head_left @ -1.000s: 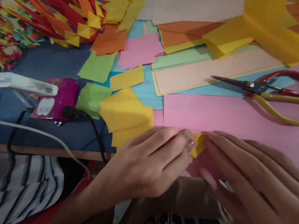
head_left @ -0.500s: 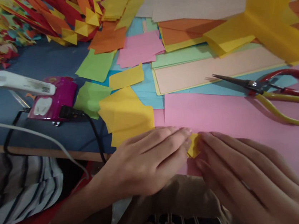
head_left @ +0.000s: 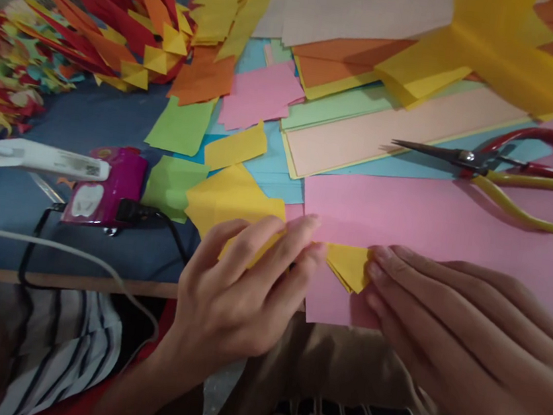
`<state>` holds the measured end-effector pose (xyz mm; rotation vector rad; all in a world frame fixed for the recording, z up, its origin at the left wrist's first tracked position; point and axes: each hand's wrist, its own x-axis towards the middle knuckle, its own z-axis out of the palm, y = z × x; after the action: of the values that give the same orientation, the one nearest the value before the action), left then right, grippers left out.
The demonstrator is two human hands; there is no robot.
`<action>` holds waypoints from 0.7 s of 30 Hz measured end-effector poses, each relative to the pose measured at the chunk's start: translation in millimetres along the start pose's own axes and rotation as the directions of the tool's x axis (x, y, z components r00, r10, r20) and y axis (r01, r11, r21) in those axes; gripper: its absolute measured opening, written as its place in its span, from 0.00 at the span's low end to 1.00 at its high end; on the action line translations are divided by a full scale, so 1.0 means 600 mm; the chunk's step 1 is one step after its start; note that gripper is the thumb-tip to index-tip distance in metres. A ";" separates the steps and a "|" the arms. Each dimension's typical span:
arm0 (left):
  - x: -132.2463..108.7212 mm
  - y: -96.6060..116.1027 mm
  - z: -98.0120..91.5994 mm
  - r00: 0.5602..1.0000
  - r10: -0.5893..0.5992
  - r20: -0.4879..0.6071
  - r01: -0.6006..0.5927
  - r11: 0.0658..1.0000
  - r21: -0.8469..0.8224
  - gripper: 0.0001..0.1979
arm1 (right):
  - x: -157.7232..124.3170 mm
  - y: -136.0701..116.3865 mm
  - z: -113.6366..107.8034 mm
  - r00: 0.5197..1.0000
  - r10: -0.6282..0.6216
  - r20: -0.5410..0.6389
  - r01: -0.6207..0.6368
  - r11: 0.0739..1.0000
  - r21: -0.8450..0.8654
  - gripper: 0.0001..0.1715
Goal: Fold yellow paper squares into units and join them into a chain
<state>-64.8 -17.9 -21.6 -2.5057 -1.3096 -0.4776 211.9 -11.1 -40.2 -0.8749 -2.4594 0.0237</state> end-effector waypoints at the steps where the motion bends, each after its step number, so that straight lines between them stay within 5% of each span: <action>1: -0.003 0.000 0.001 0.998 -0.055 -0.005 0.055 0.998 0.002 0.09 | 0.001 0.002 0.000 1.000 0.023 0.002 -0.023 0.999 0.023 0.25; 5: -0.005 0.002 0.003 0.972 -0.227 -0.066 0.220 0.970 -0.101 0.12 | 0.008 0.011 -0.005 0.996 0.077 0.049 -0.081 0.993 0.089 0.25; 12: 0.025 0.019 0.000 0.996 0.043 0.075 -0.014 0.937 -0.350 0.09 | 0.008 0.032 -0.014 0.996 -0.020 0.091 0.011 0.994 0.106 0.21; 21: 0.032 0.019 0.010 0.997 -0.002 0.077 0.033 0.912 -0.409 0.06 | 0.021 0.019 -0.011 0.992 0.034 0.125 -0.062 0.971 0.229 0.19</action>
<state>-44.1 -7.5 -19.9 -2.8765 -1.3791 -0.7371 213.4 4.7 -30.7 -0.8499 -2.4808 0.3852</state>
